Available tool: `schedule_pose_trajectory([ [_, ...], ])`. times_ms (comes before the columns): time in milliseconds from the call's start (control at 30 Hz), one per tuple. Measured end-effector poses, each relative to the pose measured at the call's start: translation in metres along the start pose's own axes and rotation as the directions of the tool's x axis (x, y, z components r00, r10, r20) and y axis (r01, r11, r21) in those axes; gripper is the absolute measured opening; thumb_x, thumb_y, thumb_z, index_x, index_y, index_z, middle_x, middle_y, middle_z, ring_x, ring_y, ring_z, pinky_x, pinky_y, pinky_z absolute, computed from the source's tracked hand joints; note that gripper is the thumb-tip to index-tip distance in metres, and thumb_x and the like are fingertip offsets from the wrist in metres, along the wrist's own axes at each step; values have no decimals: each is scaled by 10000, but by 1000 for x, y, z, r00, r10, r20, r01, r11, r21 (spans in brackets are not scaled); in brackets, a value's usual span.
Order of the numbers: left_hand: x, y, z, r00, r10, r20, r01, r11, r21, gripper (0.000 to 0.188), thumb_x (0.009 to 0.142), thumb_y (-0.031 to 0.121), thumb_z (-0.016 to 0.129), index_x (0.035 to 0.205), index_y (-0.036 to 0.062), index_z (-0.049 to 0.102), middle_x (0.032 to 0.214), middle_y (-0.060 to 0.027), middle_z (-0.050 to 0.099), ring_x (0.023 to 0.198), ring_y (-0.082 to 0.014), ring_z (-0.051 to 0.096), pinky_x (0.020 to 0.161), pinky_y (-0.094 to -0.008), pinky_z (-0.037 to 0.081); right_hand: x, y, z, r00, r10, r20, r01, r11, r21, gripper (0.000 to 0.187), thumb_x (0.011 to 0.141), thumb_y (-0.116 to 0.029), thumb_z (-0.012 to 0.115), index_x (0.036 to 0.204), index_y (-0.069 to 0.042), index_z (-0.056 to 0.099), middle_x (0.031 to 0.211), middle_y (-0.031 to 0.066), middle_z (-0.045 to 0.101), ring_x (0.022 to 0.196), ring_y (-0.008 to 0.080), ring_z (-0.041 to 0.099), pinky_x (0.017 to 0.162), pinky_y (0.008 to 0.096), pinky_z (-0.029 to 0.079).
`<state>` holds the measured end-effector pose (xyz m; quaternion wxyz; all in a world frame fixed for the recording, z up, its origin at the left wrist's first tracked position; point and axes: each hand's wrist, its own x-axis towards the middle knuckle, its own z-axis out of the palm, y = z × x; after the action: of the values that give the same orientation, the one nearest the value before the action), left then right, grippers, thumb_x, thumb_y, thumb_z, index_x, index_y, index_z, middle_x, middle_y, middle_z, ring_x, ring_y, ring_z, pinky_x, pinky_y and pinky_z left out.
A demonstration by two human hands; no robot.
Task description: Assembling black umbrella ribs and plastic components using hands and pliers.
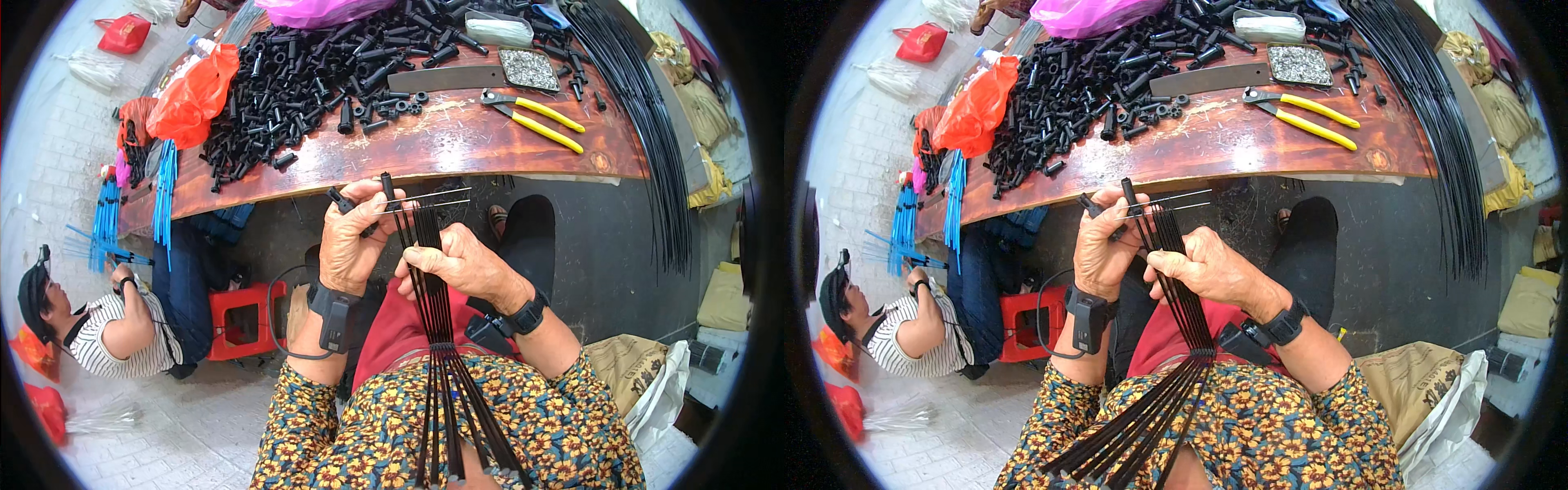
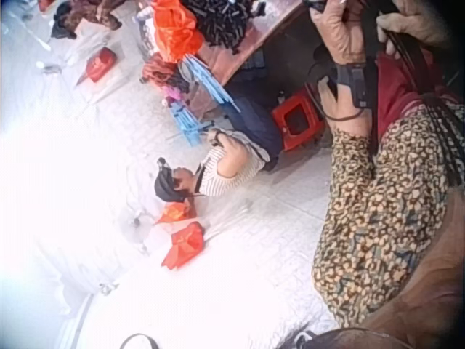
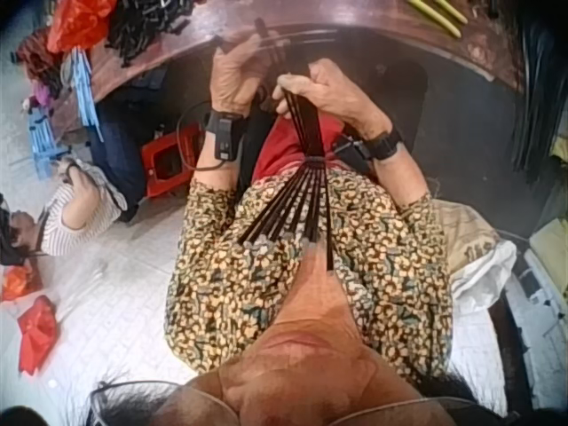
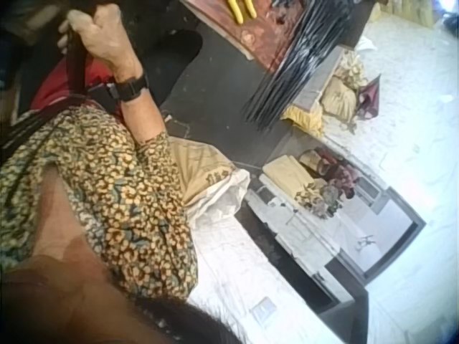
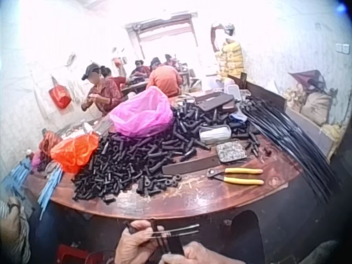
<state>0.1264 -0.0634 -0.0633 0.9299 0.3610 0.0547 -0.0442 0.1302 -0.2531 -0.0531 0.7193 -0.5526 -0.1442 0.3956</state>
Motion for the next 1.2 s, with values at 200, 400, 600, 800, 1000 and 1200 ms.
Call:
schedule_pose_trajectory([
  [200, -2, 0, -4, 998, 0, 61, 2, 999, -46, 240, 880, 3, 641, 1117, 8, 605, 1036, -202, 675, 931, -310, 687, 835, -461, 580, 1, 0, 1, 999, -34, 5, 34, 999, -23, 352, 941, -261, 572, 854, 62, 682, 731, 126, 696, 676, 166, 687, 640, 279, 562],
  [400, -13, 9, 2, 998, 31, 56, -38, 991, 125, 533, 781, -89, 619, 1303, -46, 520, 1178, -222, 624, 1075, -338, 640, 911, -457, 549, 3, -1, 3, 999, -30, -31, 29, 999, -39, 351, 942, -262, 570, 840, 55, 684, 726, 120, 696, 670, 153, 679, 621, 268, 544],
  [600, -23, 19, 34, 997, 72, -8, -66, 951, 303, 486, 800, -80, 634, 1275, -78, 533, 1155, -194, 640, 1034, -293, 659, 905, -392, 543, 7, -5, -2, 995, -95, -5, 92, 974, -208, 367, 925, -269, 575, 815, 65, 680, 690, 129, 689, 646, 139, 666, 594, 267, 521],
  [800, -22, 15, 38, 981, 117, -153, -45, 911, 410, 294, 921, 98, 643, 1165, -55, 583, 1128, -166, 650, 1034, -265, 657, 845, -357, 573, 10, -1, 3, 997, -75, -13, 71, 977, -201, 359, 924, -260, 561, 826, 63, 686, 698, 123, 696, 646, 143, 664, 604, 286, 518],
  [1000, -17, 12, 27, 975, 102, -199, -24, 932, 362, 231, 919, 87, 648, 1105, -46, 614, 1072, -128, 661, 1000, -236, 658, 849, -383, 570, 13, 4, 7, 986, -143, -90, 119, 964, -237, 361, 899, -257, 592, 763, 75, 631, 638, 154, 656, 597, 184, 662, 560, 325, 513],
  [1200, -16, 8, 36, 936, 202, -290, -86, 927, 366, 167, 906, 91, 679, 1055, 18, 660, 961, -34, 668, 755, -96, 606, 636, -209, 456, 12, 1, 19, 793, -518, -322, 329, 808, -490, 349, 882, -258, 651, 736, 50, 577, 583, 202, 555, 503, 246, 547, 503, 382, 440],
])
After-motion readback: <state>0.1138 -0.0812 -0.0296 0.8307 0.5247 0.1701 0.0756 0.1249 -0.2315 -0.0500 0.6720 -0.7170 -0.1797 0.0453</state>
